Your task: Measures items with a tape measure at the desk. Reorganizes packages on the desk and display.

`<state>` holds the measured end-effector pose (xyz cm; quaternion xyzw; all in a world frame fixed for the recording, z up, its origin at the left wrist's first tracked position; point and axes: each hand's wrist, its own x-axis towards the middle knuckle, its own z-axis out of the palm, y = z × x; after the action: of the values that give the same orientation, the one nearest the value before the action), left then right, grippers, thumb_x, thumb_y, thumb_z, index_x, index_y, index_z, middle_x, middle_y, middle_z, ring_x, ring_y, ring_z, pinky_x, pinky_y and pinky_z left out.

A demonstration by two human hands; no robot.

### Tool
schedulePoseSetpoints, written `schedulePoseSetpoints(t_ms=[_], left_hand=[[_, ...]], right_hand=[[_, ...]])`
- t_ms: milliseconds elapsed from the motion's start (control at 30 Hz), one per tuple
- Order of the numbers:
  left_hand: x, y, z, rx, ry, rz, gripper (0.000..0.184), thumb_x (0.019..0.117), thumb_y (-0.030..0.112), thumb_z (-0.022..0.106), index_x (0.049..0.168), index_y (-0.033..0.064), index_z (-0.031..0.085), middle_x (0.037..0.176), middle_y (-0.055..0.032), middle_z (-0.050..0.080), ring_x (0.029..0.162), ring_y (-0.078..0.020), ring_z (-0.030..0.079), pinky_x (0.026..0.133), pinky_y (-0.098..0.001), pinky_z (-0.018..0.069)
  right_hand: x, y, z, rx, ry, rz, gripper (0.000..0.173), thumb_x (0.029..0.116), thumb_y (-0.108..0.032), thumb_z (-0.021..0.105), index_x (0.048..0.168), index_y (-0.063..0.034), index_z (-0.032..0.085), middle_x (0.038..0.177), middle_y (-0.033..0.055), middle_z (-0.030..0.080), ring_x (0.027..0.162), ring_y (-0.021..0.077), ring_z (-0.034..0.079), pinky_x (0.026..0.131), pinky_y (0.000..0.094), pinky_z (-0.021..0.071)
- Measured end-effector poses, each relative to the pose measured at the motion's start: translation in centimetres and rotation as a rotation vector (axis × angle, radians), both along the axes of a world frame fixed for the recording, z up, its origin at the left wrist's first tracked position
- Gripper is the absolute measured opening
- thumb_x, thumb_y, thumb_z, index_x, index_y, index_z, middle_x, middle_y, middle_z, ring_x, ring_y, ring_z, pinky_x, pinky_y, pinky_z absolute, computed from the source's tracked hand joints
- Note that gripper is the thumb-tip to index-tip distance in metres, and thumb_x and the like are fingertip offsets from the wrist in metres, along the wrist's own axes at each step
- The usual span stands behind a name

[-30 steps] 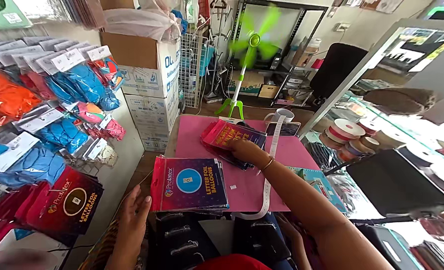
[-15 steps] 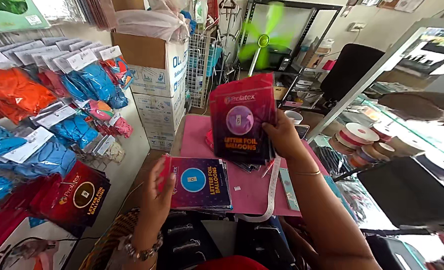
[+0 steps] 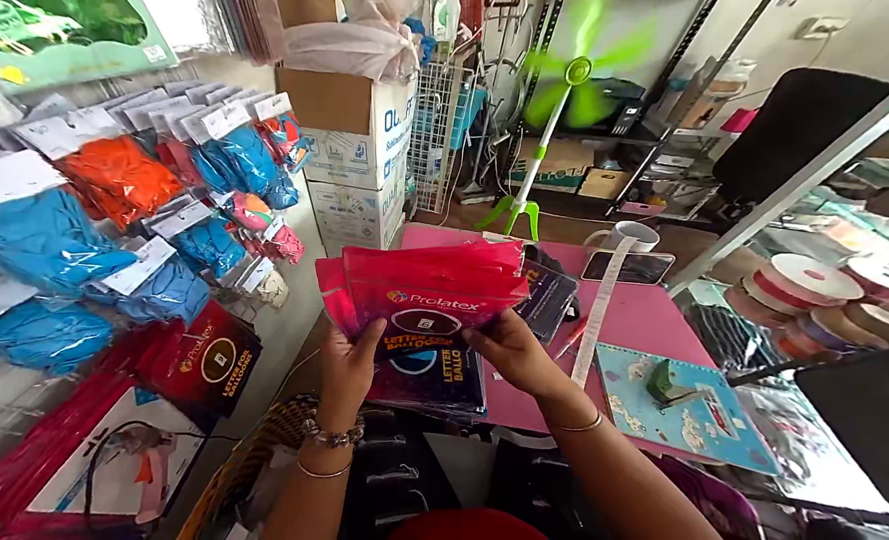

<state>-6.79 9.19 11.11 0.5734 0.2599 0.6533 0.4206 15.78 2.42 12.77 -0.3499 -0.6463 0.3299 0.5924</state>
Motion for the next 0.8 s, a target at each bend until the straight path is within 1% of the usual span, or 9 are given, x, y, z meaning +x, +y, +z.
schedulePoseSetpoints(t_ms=[100,200,267,333,400,533,600,700,800], left_hand=[[-0.5,0.6,-0.5,0.078,0.022,-0.05,0.042,0.0937,0.007,0.069,0.128,-0.0051,0.049,0.111,0.0008,0.071,0.104,-0.0061,0.069,0.095,-0.0265,0.0589],[-1.2,1.3,-0.9,0.125,0.077,-0.13,0.059,0.0959,0.026,0.07,0.137,-0.007,0.043,0.123,-0.0018,0.065,0.112,-0.007,0.064,0.1,-0.0272,0.0547],[-0.8,0.9,-1.0,0.095,0.113,-0.21,0.068,0.0955,0.03,0.071,0.14,-0.0082,0.038,0.123,0.0,0.067,0.112,-0.0043,0.066,0.099,-0.0261,0.0564],[0.2,0.3,-1.1,0.083,0.119,-0.234,0.066,0.0926,0.025,0.075,0.136,-0.0117,0.042,0.116,0.0001,0.071,0.105,-0.0034,0.069,0.095,-0.0254,0.0589],[0.9,0.2,-0.8,0.119,0.101,-0.199,0.058,0.0927,0.024,0.075,0.131,-0.0094,0.046,0.111,0.0023,0.072,0.102,-0.0025,0.069,0.094,-0.0249,0.0595],[0.1,1.5,-0.1,0.113,0.061,-0.091,0.066,0.0926,0.042,0.073,0.131,-0.0036,0.045,0.113,0.0046,0.068,0.103,-0.0014,0.067,0.093,-0.0233,0.0579],[-0.2,2.3,-0.7,0.115,0.104,-0.093,0.073,0.0909,0.049,0.072,0.131,-0.0049,0.045,0.114,0.0023,0.067,0.104,-0.0018,0.066,0.093,-0.0236,0.0569],[0.9,2.1,-1.8,0.068,0.164,-0.134,0.073,0.092,0.03,0.075,0.136,-0.0165,0.039,0.116,-0.008,0.069,0.105,-0.0043,0.068,0.094,-0.0249,0.0585],[1.8,2.0,-2.1,0.09,0.118,-0.126,0.064,0.0921,0.02,0.075,0.133,-0.0155,0.04,0.112,-0.0064,0.07,0.101,-0.005,0.07,0.092,-0.0252,0.0597]], right_hand=[[0.7,0.9,-1.1,0.009,0.03,-0.059,0.043,0.0937,0.001,0.066,0.132,0.0059,0.048,0.12,0.0068,0.068,0.11,0.013,0.068,0.1,0.0336,0.0573],[1.6,1.1,-2.4,-0.097,0.061,-0.071,0.058,0.0858,0.001,0.076,0.134,0.0051,0.045,0.12,0.0072,0.069,0.111,0.0148,0.069,0.1,0.0351,0.0579],[1.0,0.9,-3.2,-0.167,0.094,-0.086,0.055,0.0829,0.003,0.078,0.13,0.0038,0.05,0.114,0.006,0.072,0.106,0.0143,0.071,0.097,0.0348,0.0599],[-0.2,0.9,-3.6,-0.155,0.065,-0.113,0.043,0.083,0.003,0.078,0.121,0.0023,0.058,0.106,0.0028,0.075,0.1,0.0116,0.073,0.093,0.0331,0.0613],[-1.1,1.2,-3.3,-0.095,0.043,-0.165,0.036,0.0835,0.0,0.078,0.116,0.002,0.063,0.101,0.0015,0.076,0.094,0.0099,0.073,0.089,0.0318,0.0622],[-0.8,1.7,-2.4,-0.105,0.062,-0.161,0.071,0.0801,-0.004,0.083,0.135,0.0084,0.041,0.115,0.0109,0.07,0.105,0.015,0.071,0.095,0.0332,0.0607],[-0.5,1.9,-2.8,-0.148,0.042,-0.123,0.078,0.0786,-0.004,0.085,0.14,0.0085,0.037,0.121,0.0111,0.067,0.109,0.0142,0.069,0.099,0.0322,0.059],[-1.1,1.7,-4.2,-0.206,0.027,-0.133,0.051,0.0794,-0.001,0.082,0.124,0.0044,0.057,0.109,0.0036,0.074,0.101,0.0089,0.072,0.095,0.0298,0.0599],[-1.7,1.5,-4.5,-0.14,0.043,-0.174,0.035,0.0812,0.002,0.079,0.113,0.0009,0.065,0.101,-0.0002,0.077,0.095,0.0064,0.073,0.092,0.0285,0.0613]])
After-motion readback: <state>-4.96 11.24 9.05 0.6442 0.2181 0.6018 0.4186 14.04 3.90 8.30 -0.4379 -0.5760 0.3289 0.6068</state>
